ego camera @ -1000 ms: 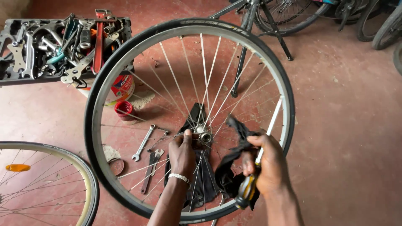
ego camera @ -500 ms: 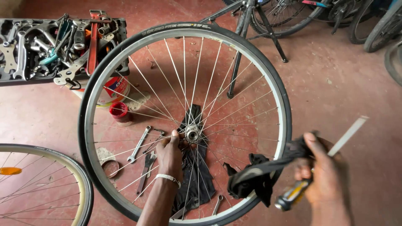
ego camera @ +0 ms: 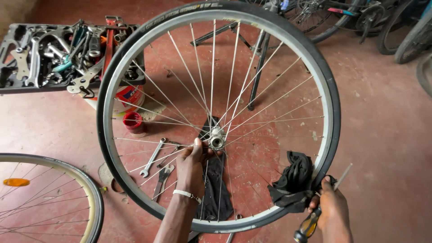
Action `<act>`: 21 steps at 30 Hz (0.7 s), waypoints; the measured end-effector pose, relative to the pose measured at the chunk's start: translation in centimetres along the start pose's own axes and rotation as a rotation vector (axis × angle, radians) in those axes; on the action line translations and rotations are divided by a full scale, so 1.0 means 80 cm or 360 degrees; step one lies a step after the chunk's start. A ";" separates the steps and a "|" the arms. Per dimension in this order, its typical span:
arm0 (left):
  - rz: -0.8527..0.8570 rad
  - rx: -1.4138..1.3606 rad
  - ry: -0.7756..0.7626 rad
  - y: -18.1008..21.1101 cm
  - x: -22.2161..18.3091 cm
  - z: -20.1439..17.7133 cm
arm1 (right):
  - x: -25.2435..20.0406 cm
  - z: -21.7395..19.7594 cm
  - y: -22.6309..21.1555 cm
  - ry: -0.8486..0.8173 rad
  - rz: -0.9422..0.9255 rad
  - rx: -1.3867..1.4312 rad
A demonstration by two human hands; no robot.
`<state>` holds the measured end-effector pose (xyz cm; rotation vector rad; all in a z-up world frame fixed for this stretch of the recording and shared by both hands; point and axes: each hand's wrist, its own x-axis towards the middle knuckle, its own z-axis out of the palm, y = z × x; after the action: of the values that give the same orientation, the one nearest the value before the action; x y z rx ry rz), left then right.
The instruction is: Cleaning a bicycle wheel hub and reinstalling the axle assembly using a cloth and tools.
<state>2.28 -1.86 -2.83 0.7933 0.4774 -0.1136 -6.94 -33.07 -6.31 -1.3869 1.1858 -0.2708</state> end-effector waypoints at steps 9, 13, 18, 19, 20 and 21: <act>0.0289 0.1038 -0.0092 0.014 -0.016 0.013 | -0.055 -0.044 -0.089 -0.0232 -0.0395 -0.0128; 0.0189 0.0860 -0.0322 0.009 -0.030 0.029 | 0.040 -0.136 -0.114 -0.0839 -0.0661 0.0117; -0.0031 0.0588 -0.0301 -0.013 -0.037 0.035 | -0.101 -0.090 -0.138 -0.0824 -0.1679 -0.0820; -0.0075 0.0552 -0.0267 -0.014 -0.038 0.034 | -0.129 -0.079 -0.149 -0.0799 -0.2099 -0.1249; -0.0073 0.0558 -0.0268 -0.021 -0.030 0.023 | -0.136 -0.068 -0.150 -0.0798 -0.2097 -0.1242; -0.0042 0.0664 -0.0173 -0.028 -0.021 0.012 | -0.143 -0.056 -0.153 -0.0319 -0.1341 -0.0858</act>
<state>0.50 -4.20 -2.94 1.1830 0.3648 -0.2854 -9.70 -30.24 10.57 -2.2956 0.4553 -0.3991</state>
